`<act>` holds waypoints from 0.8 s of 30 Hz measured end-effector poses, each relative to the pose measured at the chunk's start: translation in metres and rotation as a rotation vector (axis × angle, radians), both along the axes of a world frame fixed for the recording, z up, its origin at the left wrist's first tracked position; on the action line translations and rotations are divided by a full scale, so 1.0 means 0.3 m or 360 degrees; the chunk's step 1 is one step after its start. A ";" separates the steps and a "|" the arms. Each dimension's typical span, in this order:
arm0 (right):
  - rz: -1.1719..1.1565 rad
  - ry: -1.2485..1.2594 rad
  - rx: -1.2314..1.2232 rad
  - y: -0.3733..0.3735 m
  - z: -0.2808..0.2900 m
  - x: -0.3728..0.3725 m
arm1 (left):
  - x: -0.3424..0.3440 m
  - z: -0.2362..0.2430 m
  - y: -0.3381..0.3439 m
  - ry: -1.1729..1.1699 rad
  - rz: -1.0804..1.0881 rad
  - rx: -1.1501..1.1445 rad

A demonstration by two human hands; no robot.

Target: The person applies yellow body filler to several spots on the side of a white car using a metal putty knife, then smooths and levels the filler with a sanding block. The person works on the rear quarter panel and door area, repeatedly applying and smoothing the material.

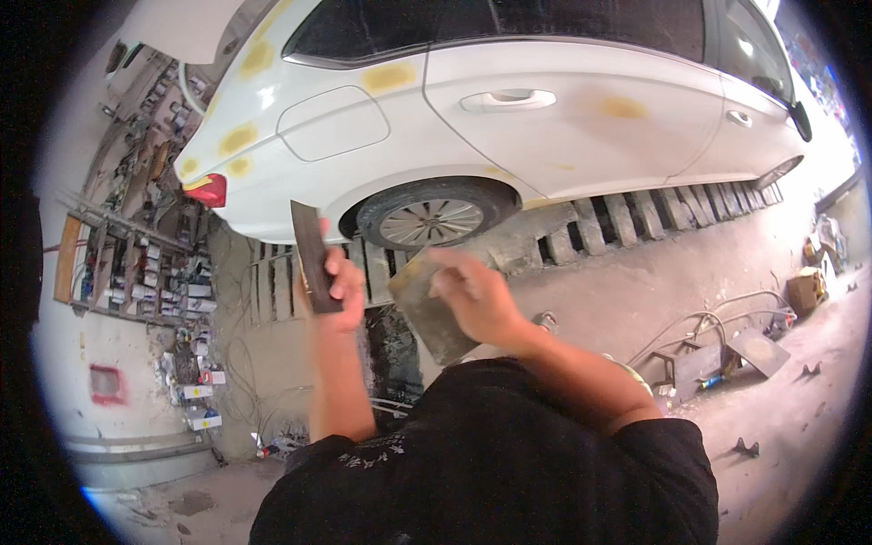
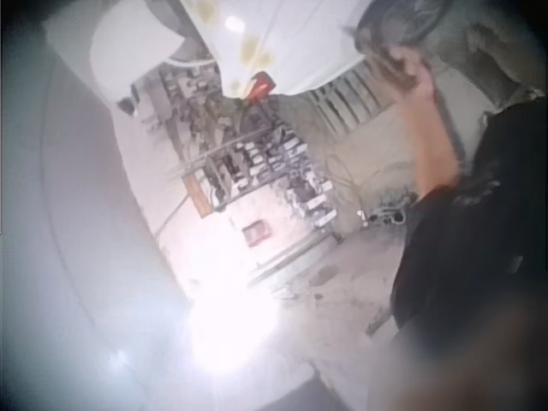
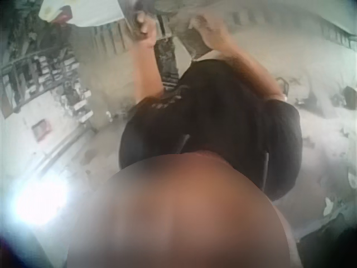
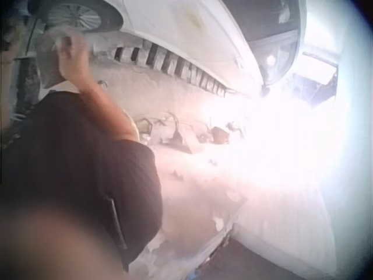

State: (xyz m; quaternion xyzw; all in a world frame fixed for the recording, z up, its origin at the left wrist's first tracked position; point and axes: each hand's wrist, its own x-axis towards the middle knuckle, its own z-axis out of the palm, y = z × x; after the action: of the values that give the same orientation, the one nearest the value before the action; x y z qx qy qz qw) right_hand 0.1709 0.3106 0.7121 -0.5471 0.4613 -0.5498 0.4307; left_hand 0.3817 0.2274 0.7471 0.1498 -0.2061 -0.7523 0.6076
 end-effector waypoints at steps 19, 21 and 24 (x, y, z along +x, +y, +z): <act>0.0650 -0.0608 0.0368 -0.055 0.149 -0.002 | -0.135 -0.039 0.107 -0.0315 -0.0333 0.0573; 0.0542 -0.0425 0.0385 -0.058 0.159 -0.001 | -0.143 -0.037 0.110 -0.0220 -0.0226 0.0564; 0.0618 -0.0424 0.0399 -0.011 0.170 0.026 | -0.102 -0.010 0.065 -0.0119 -0.0673 0.0275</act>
State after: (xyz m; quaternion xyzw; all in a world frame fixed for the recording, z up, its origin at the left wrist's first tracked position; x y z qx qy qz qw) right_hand 0.1786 0.3072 0.7630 -0.4905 0.3514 -0.4625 0.6496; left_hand 0.3512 0.2470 0.7442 0.1826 -0.1903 -0.8717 0.4132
